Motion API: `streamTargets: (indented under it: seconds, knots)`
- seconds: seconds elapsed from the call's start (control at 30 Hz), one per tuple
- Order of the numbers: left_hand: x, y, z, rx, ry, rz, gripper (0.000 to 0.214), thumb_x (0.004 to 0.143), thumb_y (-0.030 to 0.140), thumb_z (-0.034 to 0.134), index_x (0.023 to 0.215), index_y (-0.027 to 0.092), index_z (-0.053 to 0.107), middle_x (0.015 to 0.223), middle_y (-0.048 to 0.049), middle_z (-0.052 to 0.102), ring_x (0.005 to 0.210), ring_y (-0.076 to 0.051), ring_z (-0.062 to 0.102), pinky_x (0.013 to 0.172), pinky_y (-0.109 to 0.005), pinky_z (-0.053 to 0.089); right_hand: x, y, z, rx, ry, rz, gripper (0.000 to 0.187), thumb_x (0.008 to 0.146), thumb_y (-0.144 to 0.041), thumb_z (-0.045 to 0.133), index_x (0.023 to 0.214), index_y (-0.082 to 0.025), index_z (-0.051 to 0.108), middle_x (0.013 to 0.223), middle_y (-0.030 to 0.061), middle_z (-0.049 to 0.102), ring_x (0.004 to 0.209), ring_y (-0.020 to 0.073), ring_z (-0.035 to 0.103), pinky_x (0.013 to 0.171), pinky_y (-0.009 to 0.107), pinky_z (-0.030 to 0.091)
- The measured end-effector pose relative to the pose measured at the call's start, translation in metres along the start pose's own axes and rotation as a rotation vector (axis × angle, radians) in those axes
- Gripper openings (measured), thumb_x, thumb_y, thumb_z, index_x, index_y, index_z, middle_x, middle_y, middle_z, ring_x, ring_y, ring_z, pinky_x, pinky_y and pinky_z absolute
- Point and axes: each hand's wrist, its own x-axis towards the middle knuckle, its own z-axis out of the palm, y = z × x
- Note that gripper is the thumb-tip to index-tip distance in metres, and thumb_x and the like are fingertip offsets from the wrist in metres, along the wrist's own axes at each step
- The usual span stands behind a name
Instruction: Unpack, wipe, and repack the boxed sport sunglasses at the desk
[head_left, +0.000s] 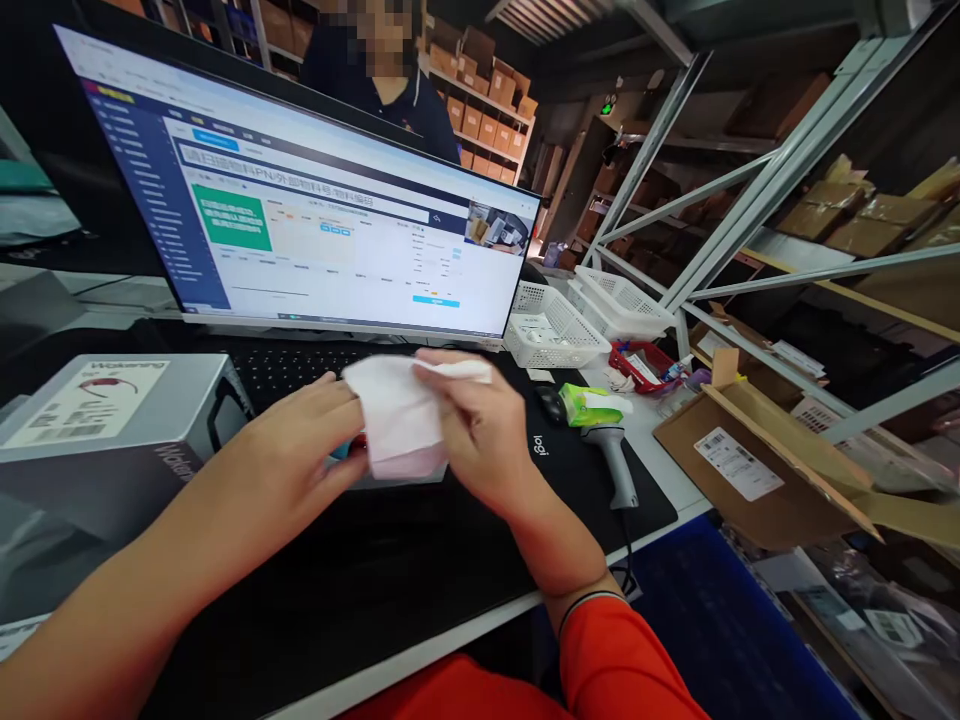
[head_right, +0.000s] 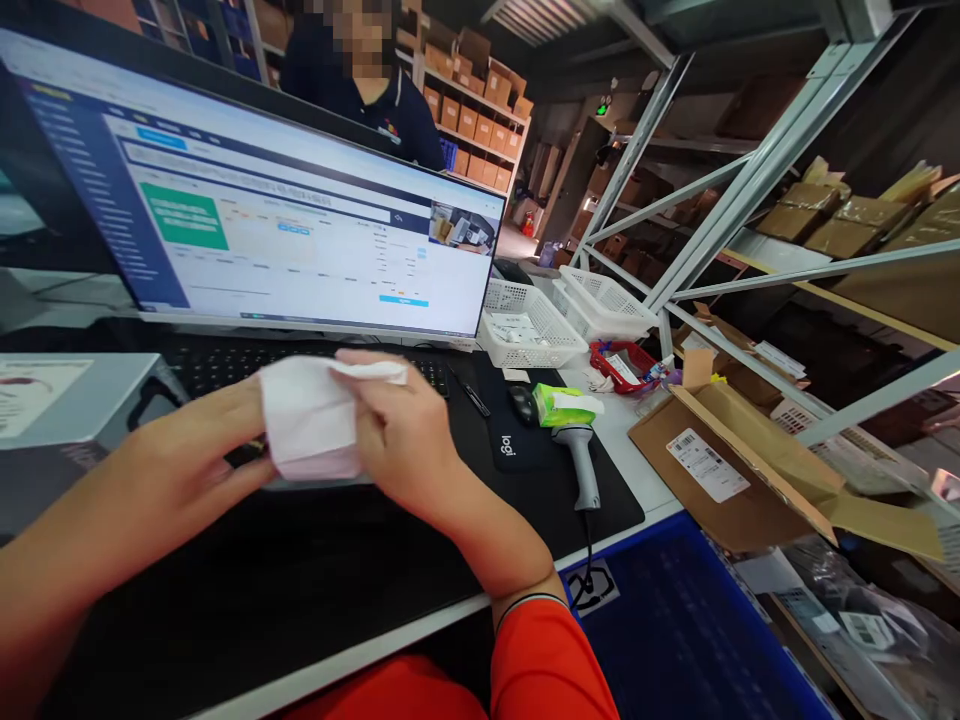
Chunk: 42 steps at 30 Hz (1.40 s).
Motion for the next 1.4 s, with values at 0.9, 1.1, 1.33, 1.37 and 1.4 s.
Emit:
streamTargets:
  seconds: [0.9,1.1,1.33,1.37,1.4]
  knots:
    - [0.011,0.02,-0.021,-0.193,0.22,0.038,0.036,0.099,0.015,0.068,0.131,0.032,0.072,0.131,0.0015,0.078,0.118,-0.014,0.076,0.127,-0.038,0.051,-0.001,-0.003,-0.016,0.066,-0.111,-0.068,0.024,0.104,-0.016,0.052,0.097,-0.024,0.074,0.104,0.0047,0.08,0.097,0.0184,0.075,0.089,0.033,0.061]
    - [0.007,0.02,-0.019,-0.137,0.218,0.04,0.048,0.1,0.02,0.07,0.144,0.037,0.067,0.134,0.001,0.077,0.119,-0.018,0.076,0.126,-0.04,0.053,-0.007,-0.023,-0.014,-0.051,-0.318,-0.048,0.018,0.105,-0.038,0.072,0.112,-0.022,0.077,0.112,0.0079,0.078,0.11,0.0235,0.068,0.104,0.04,0.054]
    - [0.012,0.023,-0.022,-0.149,0.249,0.013,0.065,0.098,0.013,0.066,0.15,0.05,0.058,0.136,0.0089,0.075,0.119,-0.016,0.077,0.126,-0.042,0.055,-0.011,-0.018,-0.001,-0.041,-0.195,0.036,0.019,0.107,-0.04,0.068,0.115,-0.025,0.078,0.109,0.0076,0.071,0.104,0.0227,0.066,0.097,0.039,0.054]
    - [0.012,0.022,-0.023,-0.151,0.249,0.021,0.064,0.099,0.014,0.066,0.151,0.05,0.057,0.137,0.0092,0.074,0.12,-0.016,0.076,0.127,-0.042,0.054,-0.011,-0.016,-0.002,0.061,-0.205,0.071,0.021,0.106,-0.039,0.069,0.122,-0.026,0.074,0.104,0.005,0.072,0.097,0.0201,0.068,0.091,0.035,0.056]
    - [0.011,0.02,-0.023,-0.153,0.249,0.029,0.062,0.099,0.015,0.065,0.151,0.049,0.057,0.138,0.0092,0.074,0.121,-0.017,0.076,0.128,-0.043,0.053,-0.01,-0.014,-0.004,0.152,-0.209,0.109,0.025,0.104,-0.038,0.071,0.126,-0.027,0.07,0.101,0.0029,0.073,0.091,0.0181,0.069,0.086,0.032,0.056]
